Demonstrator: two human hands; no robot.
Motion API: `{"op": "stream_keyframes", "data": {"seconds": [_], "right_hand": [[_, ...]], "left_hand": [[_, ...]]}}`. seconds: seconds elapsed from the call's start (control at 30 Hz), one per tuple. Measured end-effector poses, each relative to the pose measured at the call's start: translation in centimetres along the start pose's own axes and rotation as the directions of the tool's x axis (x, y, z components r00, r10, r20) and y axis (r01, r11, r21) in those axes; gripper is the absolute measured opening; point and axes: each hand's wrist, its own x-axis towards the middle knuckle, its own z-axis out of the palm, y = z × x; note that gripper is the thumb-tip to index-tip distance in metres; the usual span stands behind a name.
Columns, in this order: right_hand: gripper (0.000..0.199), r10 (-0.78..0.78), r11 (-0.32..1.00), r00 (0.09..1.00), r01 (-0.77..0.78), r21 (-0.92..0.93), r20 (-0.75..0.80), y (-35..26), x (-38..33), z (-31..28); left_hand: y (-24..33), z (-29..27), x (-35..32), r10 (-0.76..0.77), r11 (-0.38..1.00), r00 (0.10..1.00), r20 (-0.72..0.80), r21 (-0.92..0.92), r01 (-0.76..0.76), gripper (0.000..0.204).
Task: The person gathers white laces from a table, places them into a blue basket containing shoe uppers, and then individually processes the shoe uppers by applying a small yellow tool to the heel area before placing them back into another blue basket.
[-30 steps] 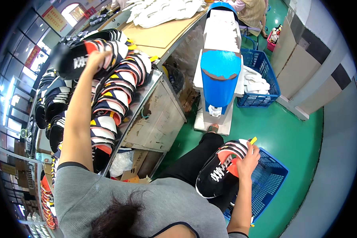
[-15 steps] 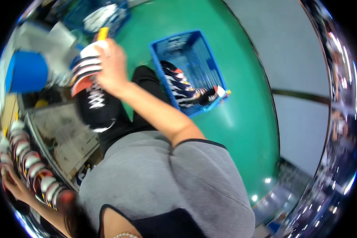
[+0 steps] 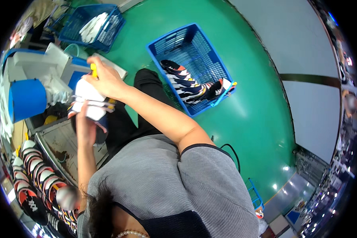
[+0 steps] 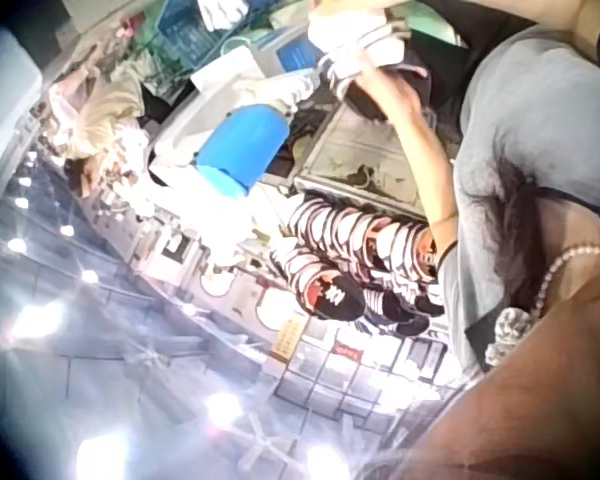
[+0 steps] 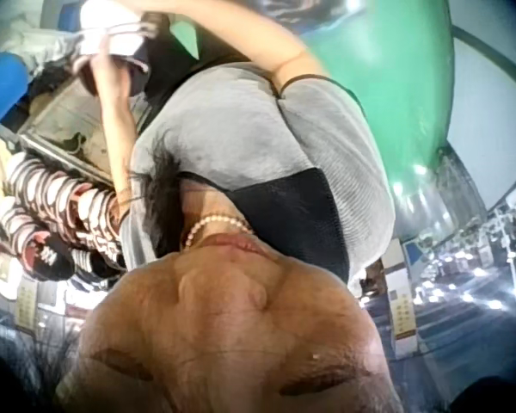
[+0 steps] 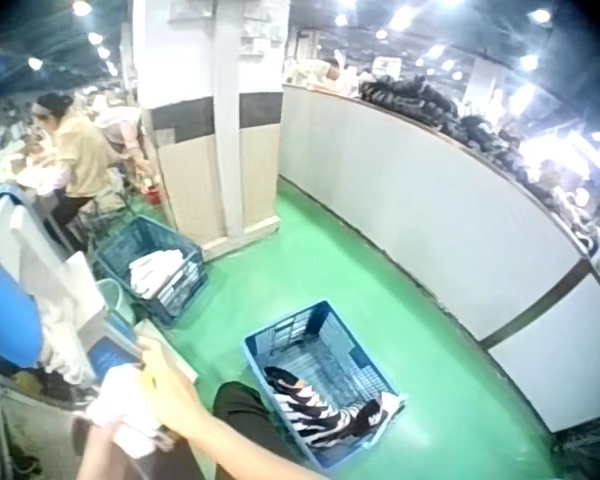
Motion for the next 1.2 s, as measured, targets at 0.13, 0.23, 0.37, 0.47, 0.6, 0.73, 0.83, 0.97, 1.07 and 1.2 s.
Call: {"op": "stream_keyframes", "data": {"seconds": [0.13,0.23,0.37,0.47,0.6,0.73,0.83,0.97,1.07,1.2], "right_hand": [[0.017,0.119,0.926,0.991,-0.132,0.354,0.060,3.0,1.2,1.1],[0.016,0.376,0.852,0.924,-0.318,0.416,-0.063,3.5,3.1,-2.7],[0.040,0.218,0.976,0.899,-0.212,-0.058,0.380,0.8,3.6,2.2],[0.056,0.052,0.957,0.862,0.102,-0.273,0.504,0.1,4.0,8.8],[0.048,0.017,0.945,0.833,0.167,-0.281,0.553,-0.2,5.9,12.7],[0.045,0.029,0.917,0.840,0.193,-0.348,0.542,-1.4,6.7,14.6],[0.037,-0.006,0.958,0.845,0.158,-0.238,0.535,0.6,8.9,16.0],[0.020,0.127,0.985,0.719,-0.171,-0.004,0.684,3.3,11.8,16.2],[0.021,0.151,0.942,0.639,-0.323,0.085,0.755,3.2,12.2,16.1],[0.037,0.047,0.999,0.702,-0.036,-0.030,0.711,1.9,11.0,14.8]], "left_hand": [[-1.0,-2.8,0.1,-0.039,0.999,0.997,0.064,-0.010,0.040,0.046],[1.0,-5.9,-0.4,0.060,0.979,0.998,-0.023,-0.195,-0.064,0.042],[2.4,-8.6,0.8,0.117,0.982,0.955,-0.272,-0.111,-0.152,0.041],[2.1,-10.1,2.0,0.184,0.965,0.934,-0.307,-0.125,-0.231,0.040],[1.9,-11.7,3.2,0.292,0.948,0.885,-0.362,-0.011,-0.317,0.032],[2.0,-13.9,4.5,0.295,0.947,0.877,-0.379,-0.004,-0.320,0.033],[2.1,-14.9,5.7,0.316,0.932,0.860,-0.400,-0.037,-0.360,0.037],[2.3,-15.8,7.4,0.329,0.908,0.857,-0.396,-0.118,-0.403,0.039],[3.1,-15.6,8.1,0.283,0.924,0.877,-0.389,-0.134,-0.358,0.035],[3.1,-15.7,8.0,0.304,0.934,0.873,-0.381,-0.062,-0.352,0.033]]}}
